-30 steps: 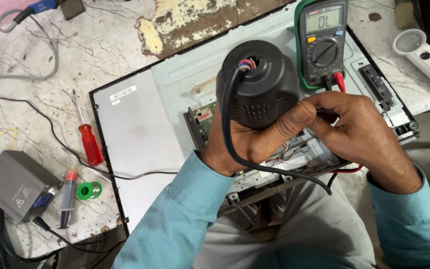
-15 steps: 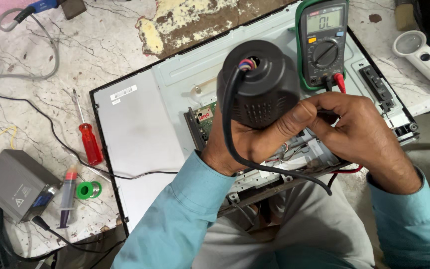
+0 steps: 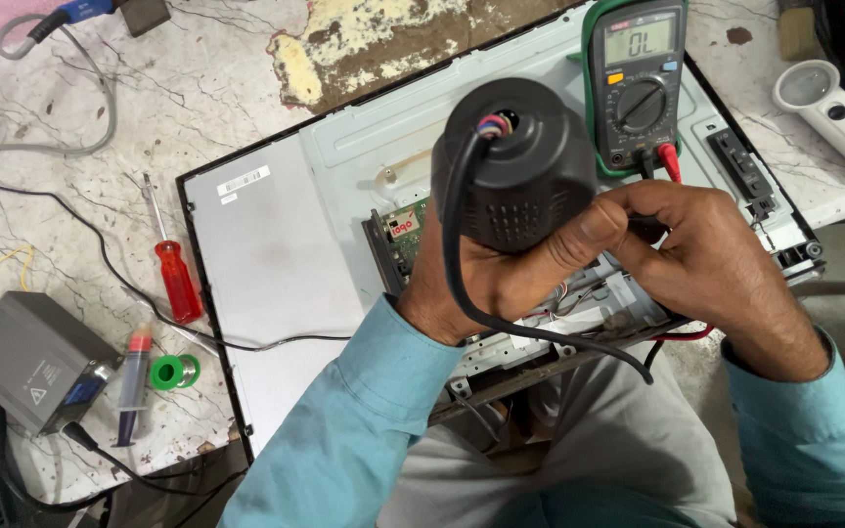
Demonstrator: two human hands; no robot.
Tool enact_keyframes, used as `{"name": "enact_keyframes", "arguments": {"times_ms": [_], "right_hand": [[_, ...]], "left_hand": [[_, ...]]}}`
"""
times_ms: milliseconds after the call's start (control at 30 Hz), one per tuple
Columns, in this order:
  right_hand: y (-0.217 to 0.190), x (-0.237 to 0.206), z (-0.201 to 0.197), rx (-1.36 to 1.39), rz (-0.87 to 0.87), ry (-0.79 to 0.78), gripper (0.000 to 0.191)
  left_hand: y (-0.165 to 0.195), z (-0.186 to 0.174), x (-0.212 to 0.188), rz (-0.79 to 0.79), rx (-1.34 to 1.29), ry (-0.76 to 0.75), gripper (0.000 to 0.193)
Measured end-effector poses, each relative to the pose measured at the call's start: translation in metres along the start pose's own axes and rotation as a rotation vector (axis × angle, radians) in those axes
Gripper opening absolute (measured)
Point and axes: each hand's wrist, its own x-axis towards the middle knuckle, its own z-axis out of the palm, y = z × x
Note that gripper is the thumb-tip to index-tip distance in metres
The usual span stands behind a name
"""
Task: The person holds a hot air gun over the circuit board of an opened television while working on its components with the other hand, occasionally using a small hand tool on the board. A multimeter rests on the television chassis beside the work area as the person continues heating and manipulating the board.
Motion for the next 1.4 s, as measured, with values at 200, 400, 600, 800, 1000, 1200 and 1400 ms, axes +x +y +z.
{"name": "enact_keyframes", "arguments": {"times_ms": [200, 400, 600, 800, 1000, 1200, 1400], "right_hand": [[0.0002, -0.0006, -0.0002, -0.006, -0.032, 0.007, 0.022], [-0.0004, -0.0012, 0.0000, 0.013, 0.022, -0.014, 0.022], [-0.0009, -0.0013, -0.0002, 0.031, -0.004, -0.005, 0.022], [-0.0006, -0.0018, -0.0008, -0.012, -0.054, 0.000, 0.020], [-0.0003, -0.0011, -0.0002, -0.007, -0.030, 0.001, 0.022], [-0.0013, -0.0010, 0.0006, -0.012, 0.017, 0.002, 0.022], [-0.0031, -0.0010, -0.0006, -0.010, 0.016, -0.005, 0.022]], "left_hand": [[0.0010, 0.0002, -0.0008, -0.036, -0.018, 0.005, 0.032], [0.0024, -0.0005, 0.0003, -0.038, -0.028, 0.000, 0.031], [0.0059, 0.0007, 0.0019, -0.049, -0.036, 0.007, 0.033], [0.0079, 0.0012, 0.0054, 0.006, -0.023, 0.002, 0.034], [0.0077, 0.0010, 0.0050, -0.005, -0.025, -0.019, 0.034], [0.0060, 0.0001, 0.0056, -0.007, -0.034, -0.013, 0.035], [0.0067, 0.0013, 0.0044, 0.013, -0.069, -0.009, 0.033]]}}
